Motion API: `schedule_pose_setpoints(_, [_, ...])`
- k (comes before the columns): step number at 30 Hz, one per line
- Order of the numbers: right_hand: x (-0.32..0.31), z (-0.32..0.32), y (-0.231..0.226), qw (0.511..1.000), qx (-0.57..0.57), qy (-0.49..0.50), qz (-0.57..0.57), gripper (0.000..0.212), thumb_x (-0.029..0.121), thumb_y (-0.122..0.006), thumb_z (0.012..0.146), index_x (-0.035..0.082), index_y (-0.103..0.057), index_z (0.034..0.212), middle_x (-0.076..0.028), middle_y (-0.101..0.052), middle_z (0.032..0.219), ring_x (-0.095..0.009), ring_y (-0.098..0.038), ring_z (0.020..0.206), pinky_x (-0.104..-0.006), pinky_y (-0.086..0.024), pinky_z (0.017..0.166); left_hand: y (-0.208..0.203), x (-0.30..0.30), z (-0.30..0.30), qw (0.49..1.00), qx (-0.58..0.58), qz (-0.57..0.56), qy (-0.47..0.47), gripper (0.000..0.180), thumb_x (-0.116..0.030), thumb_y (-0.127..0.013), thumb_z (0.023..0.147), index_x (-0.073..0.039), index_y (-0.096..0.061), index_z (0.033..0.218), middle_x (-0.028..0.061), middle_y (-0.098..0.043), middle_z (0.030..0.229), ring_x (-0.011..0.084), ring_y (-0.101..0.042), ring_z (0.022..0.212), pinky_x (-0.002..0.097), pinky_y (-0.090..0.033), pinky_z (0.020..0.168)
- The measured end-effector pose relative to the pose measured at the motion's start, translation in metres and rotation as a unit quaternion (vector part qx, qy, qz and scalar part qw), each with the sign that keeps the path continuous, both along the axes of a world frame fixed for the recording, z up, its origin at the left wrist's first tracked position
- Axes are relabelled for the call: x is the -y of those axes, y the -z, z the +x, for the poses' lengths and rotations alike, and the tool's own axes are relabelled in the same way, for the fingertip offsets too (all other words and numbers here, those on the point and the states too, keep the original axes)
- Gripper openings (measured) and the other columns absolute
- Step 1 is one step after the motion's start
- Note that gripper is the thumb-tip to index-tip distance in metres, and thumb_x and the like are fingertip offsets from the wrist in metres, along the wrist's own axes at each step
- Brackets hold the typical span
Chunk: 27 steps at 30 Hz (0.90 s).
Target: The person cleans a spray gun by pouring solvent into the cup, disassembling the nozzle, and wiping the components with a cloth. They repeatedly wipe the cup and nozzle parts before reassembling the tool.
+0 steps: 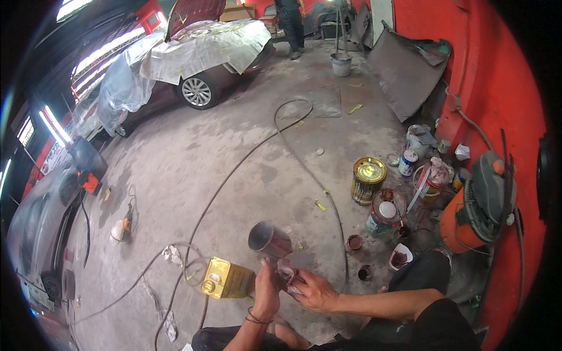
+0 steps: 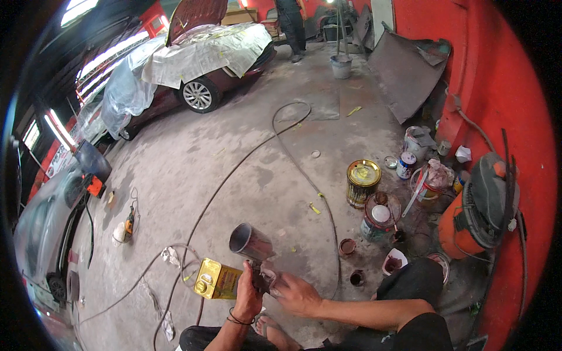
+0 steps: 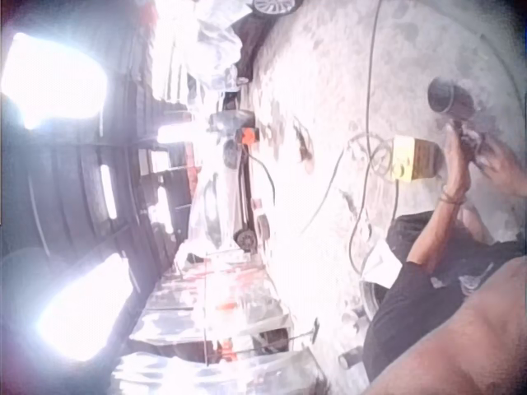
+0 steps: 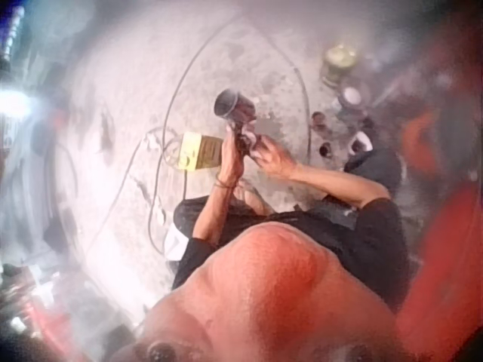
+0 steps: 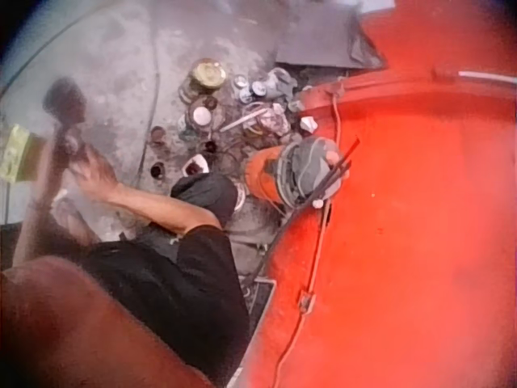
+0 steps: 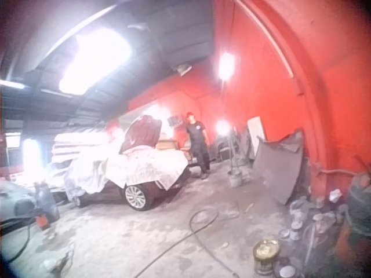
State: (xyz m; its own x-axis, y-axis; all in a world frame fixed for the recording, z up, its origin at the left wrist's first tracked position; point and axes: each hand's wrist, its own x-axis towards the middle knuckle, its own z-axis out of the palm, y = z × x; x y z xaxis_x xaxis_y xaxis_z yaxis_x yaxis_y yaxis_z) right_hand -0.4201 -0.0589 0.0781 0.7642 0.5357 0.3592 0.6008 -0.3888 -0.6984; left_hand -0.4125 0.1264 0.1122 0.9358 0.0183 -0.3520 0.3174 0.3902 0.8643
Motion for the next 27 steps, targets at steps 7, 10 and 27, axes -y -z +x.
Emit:
schedule_pose_setpoints(7, [-0.021,-0.005,-0.027,0.991,-0.107,0.05,0.06,0.043,0.016,-0.07,0.096,0.0,-0.06,0.134,-0.024,-0.052,0.131,-0.045,-0.062,0.116,-0.0508,-0.055,0.096,0.008,0.007,-0.003,0.999,0.032,0.04,-0.008,0.056,-0.05,-0.041,0.117,-0.002,-0.067,0.128,0.0062,-0.07,0.117,0.0127,-0.063,0.102,0.0299,-0.051,0.09])
schedule_pose_setpoints(10, [-0.02,0.004,-0.037,0.997,-0.019,0.017,0.071,0.038,0.015,-0.071,0.095,0.0,-0.063,0.13,-0.024,-0.053,0.129,-0.044,-0.064,0.111,-0.0505,-0.056,0.094,0.012,0.003,-0.004,0.998,0.04,0.036,-0.022,0.054,-0.048,-0.041,0.117,-0.002,-0.067,0.128,0.0068,-0.07,0.118,0.0136,-0.063,0.104,0.0296,-0.051,0.092])
schedule_pose_setpoints(27, [-0.005,0.019,0.05,0.949,-0.298,0.043,0.097,0.036,0.024,-0.068,0.104,0.005,-0.067,0.134,-0.014,-0.063,0.128,-0.026,-0.065,0.114,-0.0377,-0.053,0.093,0.002,-0.004,-0.013,1.0,0.005,0.013,-0.002,0.058,-0.052,-0.046,0.115,0.001,-0.066,0.128,0.006,-0.071,0.106,0.0151,-0.067,0.09,0.0313,-0.055,0.078])
